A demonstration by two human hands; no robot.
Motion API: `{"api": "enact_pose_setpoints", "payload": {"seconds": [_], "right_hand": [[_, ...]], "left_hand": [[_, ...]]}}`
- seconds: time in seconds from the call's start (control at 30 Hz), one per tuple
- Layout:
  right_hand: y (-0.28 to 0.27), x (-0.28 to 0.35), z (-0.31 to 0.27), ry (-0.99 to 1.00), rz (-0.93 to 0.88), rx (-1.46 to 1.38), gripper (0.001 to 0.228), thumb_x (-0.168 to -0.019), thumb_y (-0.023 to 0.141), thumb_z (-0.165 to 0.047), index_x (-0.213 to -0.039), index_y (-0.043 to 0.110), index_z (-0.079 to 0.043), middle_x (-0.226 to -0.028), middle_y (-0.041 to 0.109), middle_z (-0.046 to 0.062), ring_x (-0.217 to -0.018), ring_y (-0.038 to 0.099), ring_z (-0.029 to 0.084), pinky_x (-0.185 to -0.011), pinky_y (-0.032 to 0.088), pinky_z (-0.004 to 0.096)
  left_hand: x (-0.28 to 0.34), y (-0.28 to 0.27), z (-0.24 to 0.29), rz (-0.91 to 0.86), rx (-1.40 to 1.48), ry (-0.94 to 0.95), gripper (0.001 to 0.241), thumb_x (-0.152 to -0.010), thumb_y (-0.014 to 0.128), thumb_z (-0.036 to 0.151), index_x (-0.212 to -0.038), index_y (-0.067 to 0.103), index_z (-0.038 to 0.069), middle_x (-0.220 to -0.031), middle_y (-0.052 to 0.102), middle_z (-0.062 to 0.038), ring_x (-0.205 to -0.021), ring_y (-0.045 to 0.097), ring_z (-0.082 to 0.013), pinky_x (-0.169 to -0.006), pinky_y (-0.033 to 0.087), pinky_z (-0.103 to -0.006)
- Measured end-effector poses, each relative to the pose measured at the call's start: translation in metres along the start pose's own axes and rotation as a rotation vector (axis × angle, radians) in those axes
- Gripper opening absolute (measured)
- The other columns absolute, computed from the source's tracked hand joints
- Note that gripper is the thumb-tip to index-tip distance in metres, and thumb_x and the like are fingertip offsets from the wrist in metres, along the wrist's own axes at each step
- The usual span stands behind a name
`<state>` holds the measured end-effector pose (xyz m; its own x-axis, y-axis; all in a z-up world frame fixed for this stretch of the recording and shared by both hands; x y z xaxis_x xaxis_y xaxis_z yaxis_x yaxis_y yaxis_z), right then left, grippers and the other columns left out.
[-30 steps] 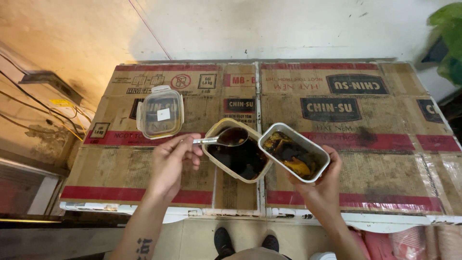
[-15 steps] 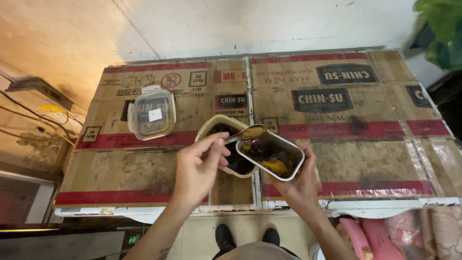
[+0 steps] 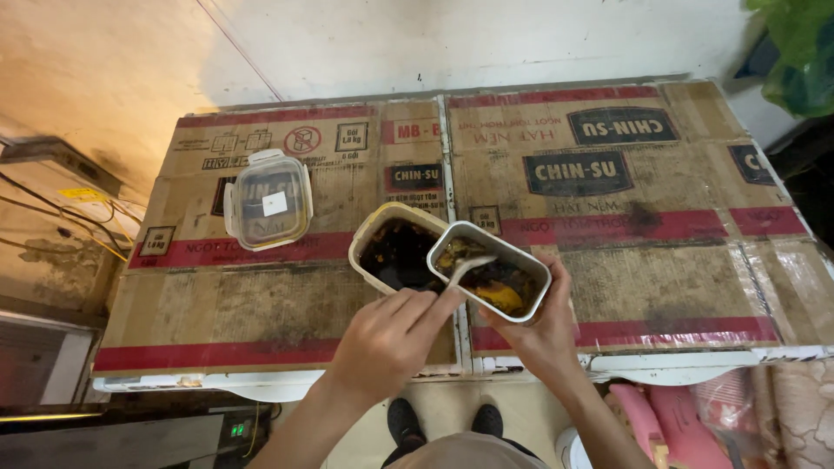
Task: Transferring food items from one plastic container to another using a spoon.
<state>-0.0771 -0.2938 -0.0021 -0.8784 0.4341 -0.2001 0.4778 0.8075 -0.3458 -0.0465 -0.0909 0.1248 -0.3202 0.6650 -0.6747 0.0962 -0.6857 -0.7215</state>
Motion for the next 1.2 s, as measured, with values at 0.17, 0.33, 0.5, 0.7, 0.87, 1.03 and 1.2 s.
{"api": "enact_pose_setpoints", "payload": {"seconds": [0.17,0.33,0.5,0.7,0.87,1.03,1.2], "right_hand": [[0.001,0.0,0.002,-0.004,-0.028,0.011,0.107,-0.068,0.088,-0.017,-0.15,0.02,-0.005,-0.135,0.056,0.024,-0.115,0.07,0.036,-0.089,0.066,0.042],[0.001,-0.003,-0.001,0.209,0.086,-0.238,0.12,-0.055,0.097,-0.001,-0.154,0.029,-0.006,-0.131,0.056,0.033,-0.121,0.061,0.054,-0.099,0.058,0.054],[0.001,-0.004,-0.003,0.217,0.051,-0.196,0.115,-0.059,0.095,-0.001,-0.152,0.03,-0.008,-0.132,0.055,0.031,-0.122,0.06,0.053,-0.098,0.058,0.056],[0.002,-0.006,-0.005,0.246,0.022,-0.268,0.116,-0.06,0.09,0.007,-0.154,0.023,-0.007,-0.131,0.05,0.031,-0.122,0.059,0.053,-0.1,0.058,0.058],[0.002,-0.006,-0.001,0.241,0.053,-0.253,0.115,-0.058,0.094,0.002,-0.152,0.028,-0.009,-0.133,0.053,0.028,-0.125,0.059,0.047,-0.101,0.056,0.051],[0.0,-0.006,-0.003,0.005,-0.084,-0.079,0.101,-0.065,0.087,-0.006,-0.146,0.026,-0.01,-0.134,0.053,0.017,-0.121,0.065,0.033,-0.096,0.063,0.043],[0.001,-0.006,-0.003,0.011,-0.092,-0.077,0.101,-0.065,0.086,-0.004,-0.146,0.025,-0.01,-0.134,0.055,0.019,-0.12,0.067,0.034,-0.096,0.065,0.044]], "left_hand": [[0.036,0.022,-0.045,0.258,0.245,-0.194,0.022,-0.094,0.064,-0.003,-0.115,0.07,-0.005,-0.094,0.079,-0.015,-0.069,0.067,-0.014,-0.047,0.054,-0.0155],[0.059,0.0,-0.101,0.556,0.461,-0.636,0.019,-0.098,0.062,0.0,-0.11,0.075,-0.007,-0.074,0.075,-0.021,-0.061,0.07,-0.022,-0.053,0.058,-0.0324],[0.096,0.034,-0.135,0.256,0.459,-1.062,0.023,-0.098,0.061,0.006,-0.111,0.076,-0.004,-0.075,0.075,-0.025,-0.058,0.073,-0.0267,-0.048,0.062,-0.0369],[0.12,0.093,-0.154,0.188,0.801,-1.336,0.028,-0.101,0.054,0.007,-0.116,0.071,-0.009,-0.078,0.076,-0.025,-0.056,0.072,-0.0248,-0.048,0.062,-0.0346],[0.138,0.11,-0.164,0.336,1.044,-1.517,0.028,-0.099,0.058,0.009,-0.116,0.072,-0.007,-0.078,0.074,-0.025,-0.058,0.072,-0.025,-0.054,0.065,-0.0361],[0.124,0.085,-0.152,0.313,1.195,-1.625,0.029,-0.103,0.054,0.003,-0.124,0.07,-0.009,-0.085,0.067,-0.015,-0.069,0.062,-0.0181,-0.061,0.054,-0.0291],[0.117,0.06,-0.154,0.361,1.154,-1.542,0.031,-0.104,0.053,0.007,-0.126,0.069,-0.009,-0.086,0.067,-0.014,-0.069,0.06,-0.017,-0.061,0.053,-0.0286]]}}
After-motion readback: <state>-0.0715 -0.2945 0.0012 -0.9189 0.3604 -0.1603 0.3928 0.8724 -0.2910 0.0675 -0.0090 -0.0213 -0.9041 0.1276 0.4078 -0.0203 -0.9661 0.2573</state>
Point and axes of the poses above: each hand's wrist, its own x-axis away from the middle knuckle, its own y-axis out of the palm, z = x × y, the point moved 7 cm from there along -x, towards the middle knuckle
